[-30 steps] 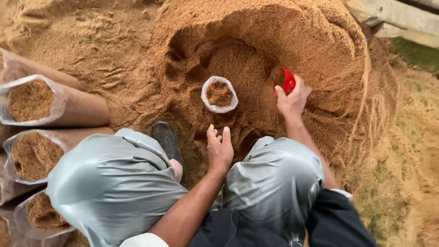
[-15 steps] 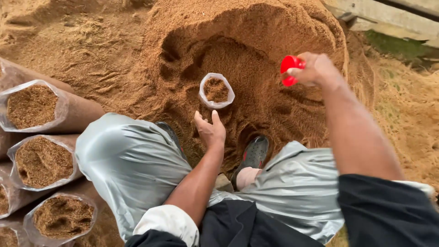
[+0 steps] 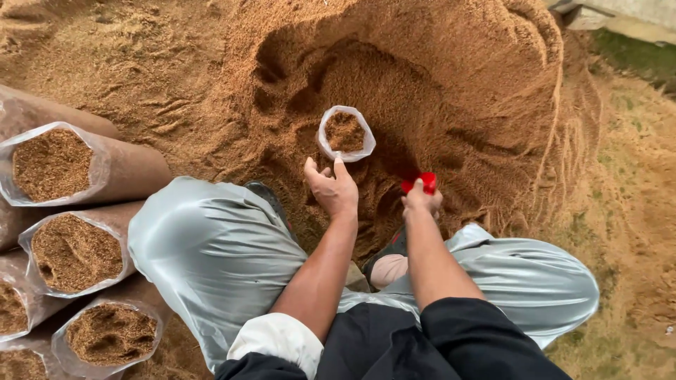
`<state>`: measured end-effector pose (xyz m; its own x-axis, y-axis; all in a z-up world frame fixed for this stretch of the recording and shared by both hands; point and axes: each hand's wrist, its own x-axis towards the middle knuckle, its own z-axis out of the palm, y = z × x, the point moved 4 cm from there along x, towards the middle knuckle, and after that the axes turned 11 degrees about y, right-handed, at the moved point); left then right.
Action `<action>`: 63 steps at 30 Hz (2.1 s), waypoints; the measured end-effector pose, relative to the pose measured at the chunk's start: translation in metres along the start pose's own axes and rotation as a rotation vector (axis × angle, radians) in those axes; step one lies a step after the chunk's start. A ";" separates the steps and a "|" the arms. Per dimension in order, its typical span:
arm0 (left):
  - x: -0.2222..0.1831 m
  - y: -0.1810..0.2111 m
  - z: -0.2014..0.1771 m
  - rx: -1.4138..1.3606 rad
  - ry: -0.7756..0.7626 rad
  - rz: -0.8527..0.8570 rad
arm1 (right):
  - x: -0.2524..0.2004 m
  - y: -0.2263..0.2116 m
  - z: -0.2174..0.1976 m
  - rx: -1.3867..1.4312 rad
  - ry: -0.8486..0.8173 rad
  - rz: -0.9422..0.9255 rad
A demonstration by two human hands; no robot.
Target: Filling small plastic bags with agricultural substrate using a hand scoop
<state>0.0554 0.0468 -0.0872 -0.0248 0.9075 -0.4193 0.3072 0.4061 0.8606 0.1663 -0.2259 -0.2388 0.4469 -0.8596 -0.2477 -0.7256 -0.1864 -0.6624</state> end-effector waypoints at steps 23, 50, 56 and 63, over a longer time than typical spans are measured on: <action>0.031 0.057 0.030 0.158 -0.060 0.359 | -0.140 -0.133 -0.040 0.381 -0.650 0.103; 0.050 -0.004 0.042 0.019 -0.024 0.170 | -0.157 -0.165 -0.042 0.275 -0.204 -1.123; 0.036 0.015 0.027 0.204 -0.173 0.051 | -0.034 -0.043 0.059 0.183 -0.274 -0.122; 0.038 0.022 0.029 0.152 -0.233 0.093 | -0.111 -0.116 -0.006 -0.154 -0.357 -0.582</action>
<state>0.0890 0.0869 -0.0923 0.2244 0.8838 -0.4106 0.4376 0.2851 0.8528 0.1981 -0.1118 -0.1301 0.9107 -0.3959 -0.1181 -0.3707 -0.6570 -0.6564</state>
